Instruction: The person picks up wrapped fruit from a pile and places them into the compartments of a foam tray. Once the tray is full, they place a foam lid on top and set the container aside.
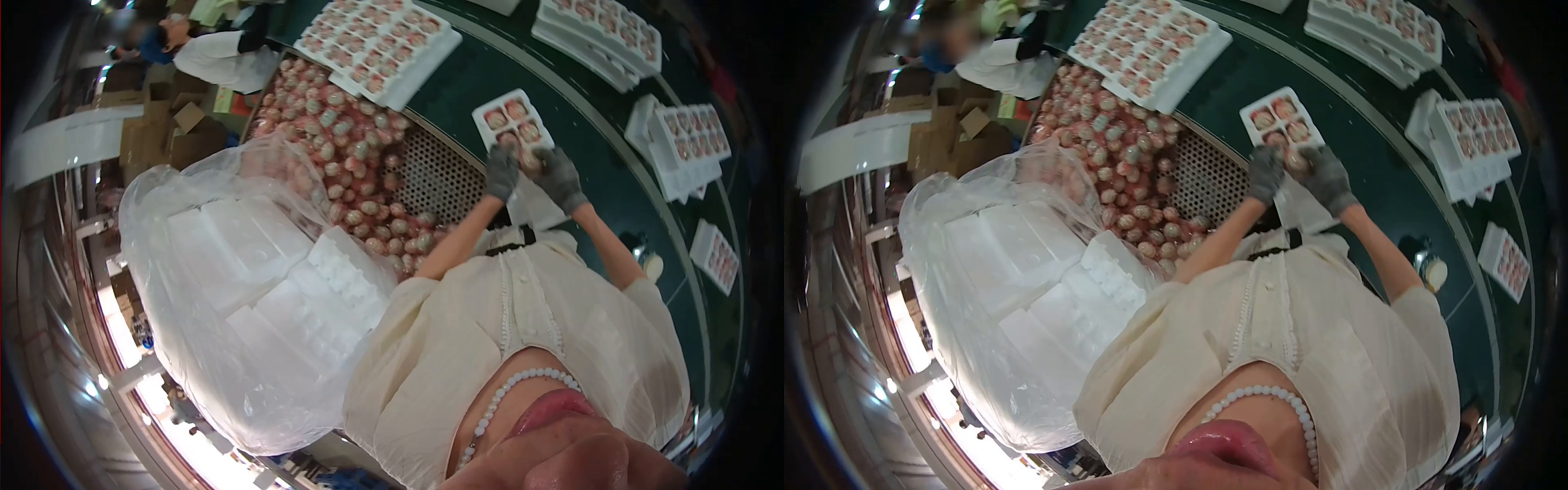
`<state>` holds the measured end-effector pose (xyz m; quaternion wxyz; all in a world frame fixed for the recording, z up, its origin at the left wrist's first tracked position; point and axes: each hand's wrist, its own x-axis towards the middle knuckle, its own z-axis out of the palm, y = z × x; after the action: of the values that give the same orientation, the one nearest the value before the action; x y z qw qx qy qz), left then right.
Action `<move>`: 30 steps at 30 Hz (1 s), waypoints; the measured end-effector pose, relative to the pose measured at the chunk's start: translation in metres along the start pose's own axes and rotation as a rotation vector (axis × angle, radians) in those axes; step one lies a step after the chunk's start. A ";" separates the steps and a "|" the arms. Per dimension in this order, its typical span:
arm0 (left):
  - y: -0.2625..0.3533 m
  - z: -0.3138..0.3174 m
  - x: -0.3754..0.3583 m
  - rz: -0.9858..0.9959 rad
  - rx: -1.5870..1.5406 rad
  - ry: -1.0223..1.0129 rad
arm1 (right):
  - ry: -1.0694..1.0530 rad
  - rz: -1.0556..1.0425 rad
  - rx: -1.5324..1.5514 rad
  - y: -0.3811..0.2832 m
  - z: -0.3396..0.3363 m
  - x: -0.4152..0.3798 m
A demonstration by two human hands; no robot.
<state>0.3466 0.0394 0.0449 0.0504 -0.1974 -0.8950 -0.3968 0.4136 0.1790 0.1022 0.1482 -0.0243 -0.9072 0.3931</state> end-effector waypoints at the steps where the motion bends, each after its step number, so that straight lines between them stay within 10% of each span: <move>1: 0.010 -0.003 -0.007 0.045 -0.031 0.058 | -0.110 0.066 0.006 0.003 -0.001 -0.005; 18: 0.039 -0.021 -0.022 -0.062 0.119 -0.041 | -0.450 0.025 -0.372 -0.015 0.013 0.044; 30: 0.022 -0.017 -0.026 0.084 0.318 -0.060 | -0.324 0.044 -0.240 0.007 0.034 0.024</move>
<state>0.3781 0.0328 0.0652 0.0707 -0.2362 -0.9385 -0.2415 0.3805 0.1636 0.0809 -0.0121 0.0021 -0.9587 0.2841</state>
